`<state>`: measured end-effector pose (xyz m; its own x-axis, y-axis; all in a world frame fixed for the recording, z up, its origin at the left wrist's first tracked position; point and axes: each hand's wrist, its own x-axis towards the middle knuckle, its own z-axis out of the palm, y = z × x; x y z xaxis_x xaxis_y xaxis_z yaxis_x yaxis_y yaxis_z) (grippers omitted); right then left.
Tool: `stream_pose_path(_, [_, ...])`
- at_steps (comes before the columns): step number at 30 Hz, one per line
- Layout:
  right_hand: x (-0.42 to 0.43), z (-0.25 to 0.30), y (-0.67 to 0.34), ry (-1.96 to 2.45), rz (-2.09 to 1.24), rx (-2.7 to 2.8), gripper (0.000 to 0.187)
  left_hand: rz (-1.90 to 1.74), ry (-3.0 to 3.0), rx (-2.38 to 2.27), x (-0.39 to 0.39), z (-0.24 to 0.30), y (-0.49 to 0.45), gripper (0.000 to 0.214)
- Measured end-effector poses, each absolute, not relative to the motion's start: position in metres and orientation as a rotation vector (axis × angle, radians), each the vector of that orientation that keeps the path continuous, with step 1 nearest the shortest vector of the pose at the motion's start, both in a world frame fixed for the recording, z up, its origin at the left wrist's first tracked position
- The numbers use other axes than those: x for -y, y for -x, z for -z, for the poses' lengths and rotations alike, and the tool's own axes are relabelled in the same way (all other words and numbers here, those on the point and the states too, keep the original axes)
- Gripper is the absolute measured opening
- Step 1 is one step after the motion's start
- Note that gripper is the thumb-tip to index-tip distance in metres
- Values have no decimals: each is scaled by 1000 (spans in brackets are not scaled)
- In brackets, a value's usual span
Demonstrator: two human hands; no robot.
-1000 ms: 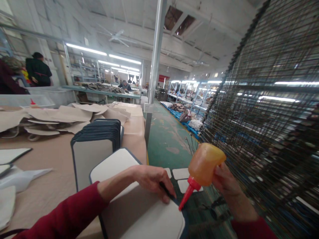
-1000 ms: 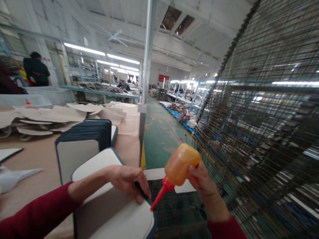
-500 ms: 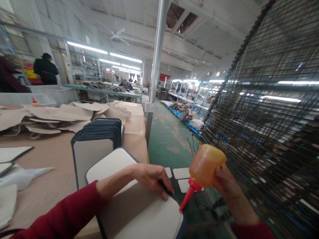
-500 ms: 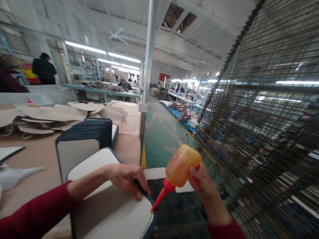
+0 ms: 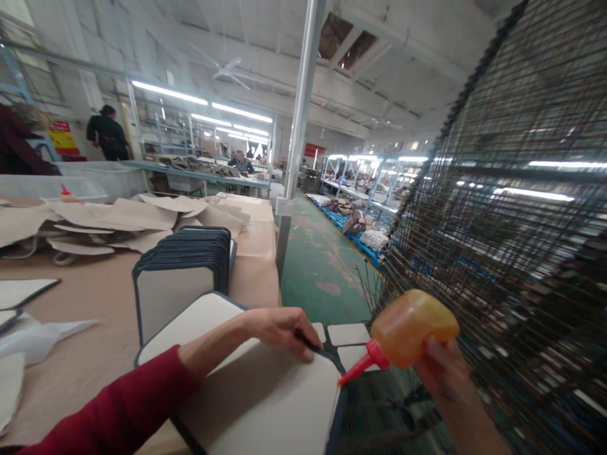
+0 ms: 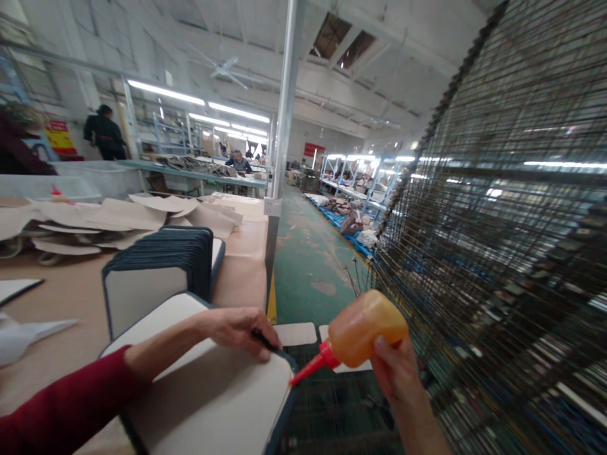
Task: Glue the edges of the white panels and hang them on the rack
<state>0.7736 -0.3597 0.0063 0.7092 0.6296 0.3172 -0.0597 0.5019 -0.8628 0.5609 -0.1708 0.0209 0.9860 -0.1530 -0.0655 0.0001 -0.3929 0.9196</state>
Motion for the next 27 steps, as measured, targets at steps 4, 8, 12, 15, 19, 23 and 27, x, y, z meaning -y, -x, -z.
stream_pose_path(4, [360,-7,-772,945,-420,531,67,132,-1999,75,170,-25,-560,44])
stream_pose_path(8, [364,-1,-777,958,-380,595,64,81,-1998,35,171,-26,-560,43])
stream_pose_path(12, [372,10,-783,995,-360,643,68,57,-1977,-20,170,-23,-560,41])
stream_pose_path(15, [375,13,-784,1001,-356,639,69,45,-1965,-54,168,-21,-561,39])
stream_pose_path(19, [375,10,-780,1005,-361,628,69,21,-1947,-86,165,-17,-563,38])
stream_pose_path(23, [374,3,-773,1032,-319,530,79,20,-1940,-117,161,-13,-565,41])
stream_pose_path(27, [372,-4,-765,1047,-298,443,86,42,-1861,-127,155,-8,-566,40])
